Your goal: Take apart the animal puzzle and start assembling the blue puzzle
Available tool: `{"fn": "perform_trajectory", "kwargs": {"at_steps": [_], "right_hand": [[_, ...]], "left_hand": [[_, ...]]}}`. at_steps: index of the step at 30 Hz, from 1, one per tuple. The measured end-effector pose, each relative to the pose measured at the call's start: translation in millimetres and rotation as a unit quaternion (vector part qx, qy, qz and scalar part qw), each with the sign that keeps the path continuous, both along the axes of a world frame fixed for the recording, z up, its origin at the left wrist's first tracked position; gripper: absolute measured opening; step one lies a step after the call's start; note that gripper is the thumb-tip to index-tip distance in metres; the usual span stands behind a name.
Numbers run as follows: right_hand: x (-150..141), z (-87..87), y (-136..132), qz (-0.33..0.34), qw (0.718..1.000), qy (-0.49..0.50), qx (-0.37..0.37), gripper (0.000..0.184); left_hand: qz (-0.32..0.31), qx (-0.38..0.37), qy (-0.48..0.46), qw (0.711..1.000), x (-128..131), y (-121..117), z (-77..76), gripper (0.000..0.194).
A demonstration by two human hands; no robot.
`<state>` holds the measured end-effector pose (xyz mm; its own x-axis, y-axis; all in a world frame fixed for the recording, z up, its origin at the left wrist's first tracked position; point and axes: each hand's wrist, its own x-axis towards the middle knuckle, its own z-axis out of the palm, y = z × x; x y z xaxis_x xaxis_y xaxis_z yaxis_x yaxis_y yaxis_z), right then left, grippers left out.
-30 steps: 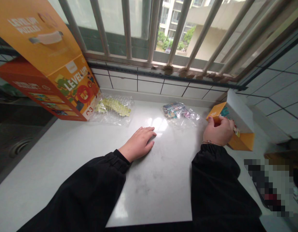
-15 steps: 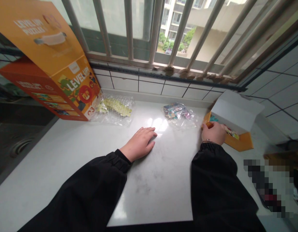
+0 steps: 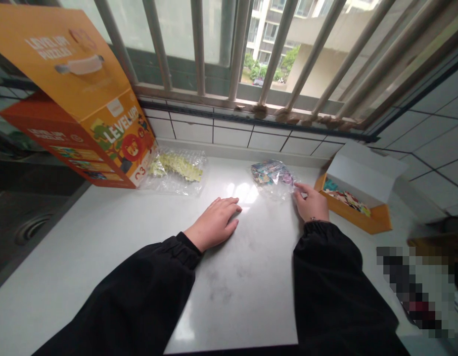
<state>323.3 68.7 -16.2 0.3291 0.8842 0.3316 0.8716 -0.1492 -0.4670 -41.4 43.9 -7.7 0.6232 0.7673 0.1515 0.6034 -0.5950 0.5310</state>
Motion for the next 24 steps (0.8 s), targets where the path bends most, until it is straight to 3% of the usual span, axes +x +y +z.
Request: {"fn": "perform_trajectory", "kwargs": {"at_steps": [3,6,8,10,11,12,13,15,16,19,21,24], "right_hand": [[-12.6,5.7,-2.5,0.045,0.999,0.028,0.001,0.04],[-33.5,14.8,-9.8,0.18,0.974,0.122,-0.068,0.037],[-48.1,19.9,-15.7,0.313,0.9,0.242,-0.179,0.045],[-59.2,22.9,-20.4,0.39,0.821,0.334,-0.25,0.057],[-62.7,23.4,-21.7,0.386,0.817,0.354,-0.242,0.06],[-64.4,23.2,-22.0,0.355,0.842,0.351,-0.204,0.06],[-64.3,22.2,-21.3,0.3,0.885,0.326,-0.143,0.06],[-59.3,17.7,-17.2,0.153,0.963,0.221,-0.012,0.059],[-55.2,14.4,-14.2,0.088,0.982,0.161,0.032,0.058],[-42.6,1.9,-4.6,-0.012,0.998,0.047,0.043,0.059],[-38.3,-5.7,0.2,-0.007,1.0,0.029,-0.002,0.062],[-40.1,-11.3,3.4,0.027,0.998,0.033,-0.041,0.06]], "left_hand": [[0.01,0.0,-0.03,0.999,0.6,1.3,-2.7,0.038],[0.042,0.006,-0.077,0.996,1.6,3.7,-5.0,0.053],[0.071,0.008,-0.107,0.992,1.9,5.5,-5.8,0.065],[0.099,0.005,-0.129,0.987,1.7,7.1,-5.5,0.073],[0.11,0.003,-0.136,0.985,1.4,7.8,-4.9,0.071],[0.117,0.001,-0.141,0.983,1.0,8.5,-3.9,0.065],[0.122,-0.001,-0.142,0.982,0.6,9.0,-2.7,0.056],[0.121,-0.003,-0.139,0.983,-0.2,9.6,0.1,0.037],[0.118,-0.003,-0.135,0.984,-0.4,9.8,1.2,0.03],[0.097,0.002,-0.118,0.988,-0.3,9.2,2.4,0.027],[0.074,0.008,-0.099,0.992,0.1,8.4,0.7,0.032],[0.041,0.014,-0.066,0.997,0.1,7.4,-4.3,0.055]]}}
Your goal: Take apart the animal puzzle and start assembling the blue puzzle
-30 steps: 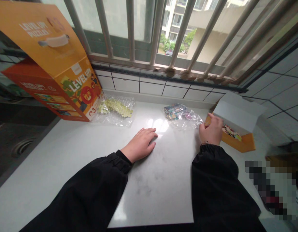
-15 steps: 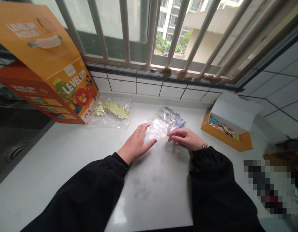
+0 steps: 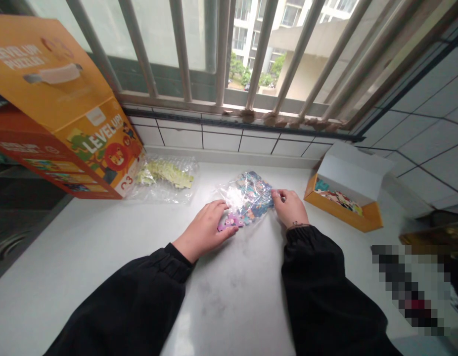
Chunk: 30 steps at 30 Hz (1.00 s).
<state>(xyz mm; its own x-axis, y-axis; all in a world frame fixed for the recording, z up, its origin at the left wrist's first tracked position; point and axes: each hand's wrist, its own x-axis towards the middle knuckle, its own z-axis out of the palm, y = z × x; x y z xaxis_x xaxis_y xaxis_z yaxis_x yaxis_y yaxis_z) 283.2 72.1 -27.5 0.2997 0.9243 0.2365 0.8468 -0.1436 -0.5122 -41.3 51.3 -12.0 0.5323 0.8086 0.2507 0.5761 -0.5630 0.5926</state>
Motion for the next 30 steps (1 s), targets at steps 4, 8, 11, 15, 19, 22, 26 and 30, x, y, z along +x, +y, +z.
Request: {"fn": "perform_trajectory", "kwargs": {"at_steps": [4,8,11,15,19,22,26,30], "right_hand": [[-9.2,3.3,-1.0,0.018,0.997,0.068,0.027,0.054],[-19.1,10.8,-4.3,0.016,0.98,0.181,0.08,0.054],[-28.7,17.7,-7.3,0.02,0.964,0.229,0.134,0.054],[-41.2,32.9,-13.6,0.068,0.945,0.206,0.243,0.044],[-46.7,50.7,-21.8,0.09,0.939,0.143,0.301,0.032],[-48.6,59.5,-25.5,0.078,0.931,0.153,0.321,0.029],[-52.2,65.7,-24.3,0.057,0.91,0.193,0.362,0.026],[-53.5,72.4,-22.3,0.061,0.894,0.214,0.389,0.024]], "left_hand": [[-0.024,0.01,0.034,0.999,-1.3,0.5,-6.2,0.088],[-0.041,0.022,0.057,0.997,-1.8,1.0,-7.6,0.102],[-0.048,0.03,0.068,0.996,-1.0,0.6,-6.9,0.105],[-0.05,0.035,0.078,0.995,0.1,0.3,-6.8,0.108],[-0.043,0.03,0.094,0.994,1.0,0.0,-8.0,0.115],[-0.045,0.025,0.096,0.994,2.0,-0.6,-8.0,0.117],[-0.041,0.012,0.106,0.993,4.2,-1.9,-4.0,0.117],[-0.039,-0.004,0.126,0.991,6.4,-2.4,1.1,0.118]]}}
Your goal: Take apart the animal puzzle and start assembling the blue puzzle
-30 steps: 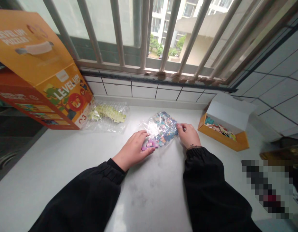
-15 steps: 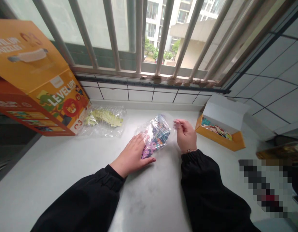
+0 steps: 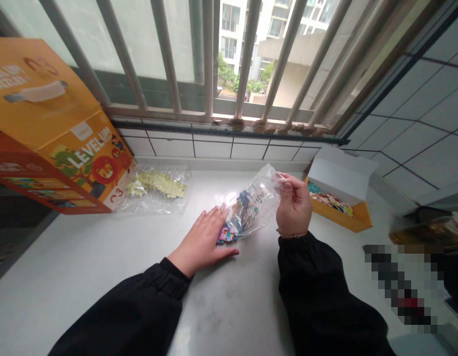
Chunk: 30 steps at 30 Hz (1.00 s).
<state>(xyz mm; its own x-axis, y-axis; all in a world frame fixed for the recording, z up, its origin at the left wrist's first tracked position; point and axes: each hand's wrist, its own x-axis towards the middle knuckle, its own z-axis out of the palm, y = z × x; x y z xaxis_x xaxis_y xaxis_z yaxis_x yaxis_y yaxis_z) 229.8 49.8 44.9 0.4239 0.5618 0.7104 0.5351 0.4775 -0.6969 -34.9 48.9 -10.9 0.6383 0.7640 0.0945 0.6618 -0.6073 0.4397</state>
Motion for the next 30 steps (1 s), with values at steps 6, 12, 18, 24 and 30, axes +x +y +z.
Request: {"fn": "perform_trajectory", "kwargs": {"at_steps": [6,12,18,24,30], "right_hand": [[3.9,19.6,-5.1,-0.071,0.996,-0.045,0.038,0.025],[12.7,31.2,-8.7,-0.153,0.981,-0.068,0.102,0.025],[35.4,29.4,-7.7,-0.27,0.952,-0.036,0.142,0.027],[50.0,19.1,-2.8,-0.311,0.935,-0.048,0.164,0.028],[50.6,-14.4,7.8,-0.133,0.986,-0.068,-0.077,0.048]], "left_hand": [[-0.003,0.003,0.001,1.0,-0.1,0.0,0.2,0.117],[-0.003,-0.005,0.008,1.0,0.0,-0.6,0.7,0.113],[-0.006,-0.012,0.001,1.0,-0.3,-1.0,1.4,0.111],[-0.029,-0.029,-0.014,0.999,1.3,-2.7,7.7,0.108],[-0.075,-0.036,-0.006,0.996,5.8,-6.9,14.3,0.103]]}}
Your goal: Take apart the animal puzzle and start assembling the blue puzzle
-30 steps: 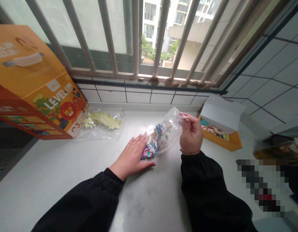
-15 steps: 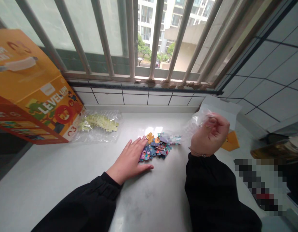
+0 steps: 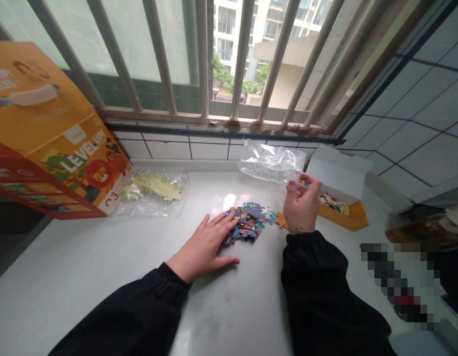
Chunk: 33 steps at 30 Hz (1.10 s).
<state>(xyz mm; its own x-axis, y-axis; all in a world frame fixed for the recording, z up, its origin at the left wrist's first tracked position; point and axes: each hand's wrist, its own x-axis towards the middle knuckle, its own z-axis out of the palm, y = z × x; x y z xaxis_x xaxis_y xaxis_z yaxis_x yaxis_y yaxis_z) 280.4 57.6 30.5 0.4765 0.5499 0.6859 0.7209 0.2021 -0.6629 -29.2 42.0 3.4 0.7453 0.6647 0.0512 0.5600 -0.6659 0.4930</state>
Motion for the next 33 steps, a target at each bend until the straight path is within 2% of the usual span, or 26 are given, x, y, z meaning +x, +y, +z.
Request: {"fn": "perform_trajectory", "kwargs": {"at_steps": [3,5,8,12,16,19,23,26,28,30,33], "right_hand": [[-8.5,-12.1,1.1,0.037,0.998,0.014,-0.055,0.054],[-14.7,-16.8,0.1,0.043,0.998,0.0,-0.051,0.051],[-21.6,-21.4,-1.9,0.057,0.993,-0.078,-0.073,0.04],[-23.4,-28.0,-1.8,0.068,0.964,-0.183,-0.182,0.033],[-16.5,-40.1,2.4,0.11,0.941,-0.175,-0.266,0.039],[-10.1,-48.5,6.6,0.081,0.943,-0.173,-0.271,0.046],[-7.9,-46.9,7.4,0.041,0.96,-0.174,-0.218,0.053],[-15.3,-38.8,3.0,0.104,0.963,-0.172,-0.178,0.052],[-25.4,-35.1,-1.1,0.188,0.945,-0.183,-0.195,0.052],[-38.1,-34.5,-5.3,0.245,0.913,-0.211,-0.248,0.056],[-58.0,-36.4,-11.6,0.237,0.871,-0.262,-0.342,0.065]], "left_hand": [[-0.001,0.003,-0.009,1.0,-0.1,-0.4,-1.1,0.101],[0.004,0.004,-0.017,1.0,-1.1,-0.2,-2.2,0.097],[0.012,0.007,-0.031,0.999,-3.0,0.0,-3.3,0.091],[0.026,0.009,-0.025,0.999,-4.1,-1.2,-4.0,0.079],[0.037,0.024,-0.01,0.999,-4.6,-2.9,-6.1,0.069],[0.043,0.032,-0.004,0.999,-5.6,-2.8,-8.8,0.066],[0.065,0.041,0.011,0.997,-8.1,-0.9,-9.8,0.063],[0.095,0.048,0.025,0.994,-10.8,1.1,-9.6,0.062],[0.116,0.053,0.036,0.991,-12.4,2.2,-11.0,0.064],[0.135,0.059,0.047,0.988,-13.0,2.6,-13.6,0.069],[0.15,0.066,0.06,0.985,-11.7,2.0,-17.2,0.075]]}}
